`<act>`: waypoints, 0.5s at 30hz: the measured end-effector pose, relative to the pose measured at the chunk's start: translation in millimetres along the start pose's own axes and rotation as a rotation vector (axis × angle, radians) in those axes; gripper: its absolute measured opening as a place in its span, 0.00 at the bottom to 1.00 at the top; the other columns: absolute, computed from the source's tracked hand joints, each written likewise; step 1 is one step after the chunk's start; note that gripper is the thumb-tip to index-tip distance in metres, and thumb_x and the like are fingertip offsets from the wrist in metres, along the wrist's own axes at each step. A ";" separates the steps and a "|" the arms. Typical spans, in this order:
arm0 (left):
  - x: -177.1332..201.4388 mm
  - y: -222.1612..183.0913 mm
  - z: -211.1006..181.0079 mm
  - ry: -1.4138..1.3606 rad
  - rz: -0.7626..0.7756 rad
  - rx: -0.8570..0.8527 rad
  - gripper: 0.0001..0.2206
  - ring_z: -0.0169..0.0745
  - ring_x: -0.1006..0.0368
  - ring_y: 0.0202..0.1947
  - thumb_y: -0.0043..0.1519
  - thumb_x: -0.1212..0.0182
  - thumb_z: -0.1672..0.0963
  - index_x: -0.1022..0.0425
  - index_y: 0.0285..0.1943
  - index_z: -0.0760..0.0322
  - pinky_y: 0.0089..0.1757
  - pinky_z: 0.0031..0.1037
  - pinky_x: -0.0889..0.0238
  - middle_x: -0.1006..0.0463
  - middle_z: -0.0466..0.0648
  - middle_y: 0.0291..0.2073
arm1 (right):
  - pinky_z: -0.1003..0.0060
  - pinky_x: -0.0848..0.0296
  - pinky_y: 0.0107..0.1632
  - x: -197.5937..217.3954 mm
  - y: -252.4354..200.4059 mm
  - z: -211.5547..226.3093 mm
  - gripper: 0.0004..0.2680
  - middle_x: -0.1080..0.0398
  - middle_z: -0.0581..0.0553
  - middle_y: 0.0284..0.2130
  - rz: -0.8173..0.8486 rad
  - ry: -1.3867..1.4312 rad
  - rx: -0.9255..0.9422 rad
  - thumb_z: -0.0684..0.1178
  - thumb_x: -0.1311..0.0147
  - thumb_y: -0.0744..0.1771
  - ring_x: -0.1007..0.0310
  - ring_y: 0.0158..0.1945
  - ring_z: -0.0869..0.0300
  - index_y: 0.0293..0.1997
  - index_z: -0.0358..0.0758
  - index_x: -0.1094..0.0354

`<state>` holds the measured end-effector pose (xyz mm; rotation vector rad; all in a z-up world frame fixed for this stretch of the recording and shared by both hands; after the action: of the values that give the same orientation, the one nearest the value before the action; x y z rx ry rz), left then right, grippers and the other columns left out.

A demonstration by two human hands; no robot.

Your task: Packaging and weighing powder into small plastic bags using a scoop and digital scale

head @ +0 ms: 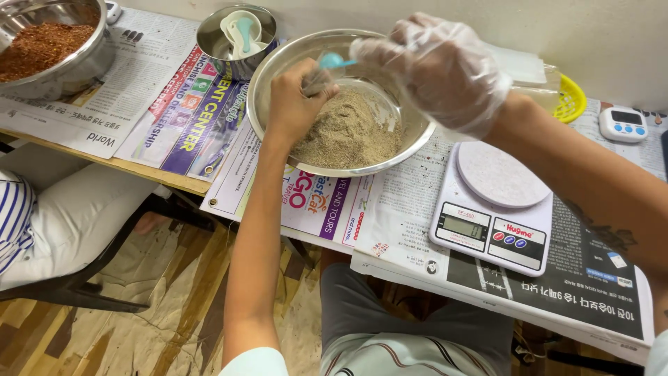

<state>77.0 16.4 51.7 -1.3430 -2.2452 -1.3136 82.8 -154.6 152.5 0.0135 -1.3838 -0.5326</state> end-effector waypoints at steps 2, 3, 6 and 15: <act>5.3 0.1 8.7 -0.113 -0.038 0.098 0.10 0.29 0.24 0.33 0.58 0.26 0.58 0.26 0.35 0.53 0.35 0.19 0.28 0.19 0.40 0.32 | 0.61 0.37 0.26 30.1 -27.1 22.7 0.07 0.38 0.42 0.27 -0.434 -0.229 0.448 0.30 0.50 0.76 0.40 0.27 0.54 0.60 0.28 0.27; 7.7 0.3 7.6 -0.111 -0.041 0.099 0.10 0.29 0.24 0.33 0.58 0.26 0.58 0.26 0.35 0.53 0.35 0.19 0.28 0.19 0.40 0.32 | 0.61 0.37 0.26 31.5 -31.3 19.6 0.07 0.38 0.42 0.27 -0.435 -0.228 0.451 0.30 0.50 0.76 0.40 0.27 0.54 0.60 0.28 0.27; 10.6 -1.6 12.9 -0.152 -0.034 0.188 0.07 0.38 0.19 0.42 0.60 0.30 0.56 0.26 0.36 0.53 0.41 0.26 0.22 0.16 0.43 0.37 | 0.59 0.33 0.30 32.3 -35.9 3.7 0.07 0.32 0.40 0.29 -0.410 -0.178 0.333 0.29 0.44 0.75 0.33 0.28 0.51 0.60 0.26 0.27; 1.4 -11.7 23.7 -1.174 -0.066 0.537 0.28 0.48 0.17 0.39 0.54 0.35 0.46 0.29 0.57 0.66 0.27 0.29 0.19 0.18 0.58 0.45 | 0.69 0.30 0.13 -104.3 -46.1 16.6 0.16 0.32 0.33 0.59 0.326 -0.452 0.111 0.51 0.72 0.73 0.31 0.63 0.39 0.67 0.41 0.44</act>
<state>72.7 33.5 32.0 -2.0697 -2.9412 0.2995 42.1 -152.3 44.8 -0.2524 -1.8121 -0.1869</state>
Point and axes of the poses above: each hand's wrist, its own y-axis towards the middle knuckle, its own x-axis out of the back of the hand, z = x × y, the point moved 10 cm from there along y, towards the middle knuckle
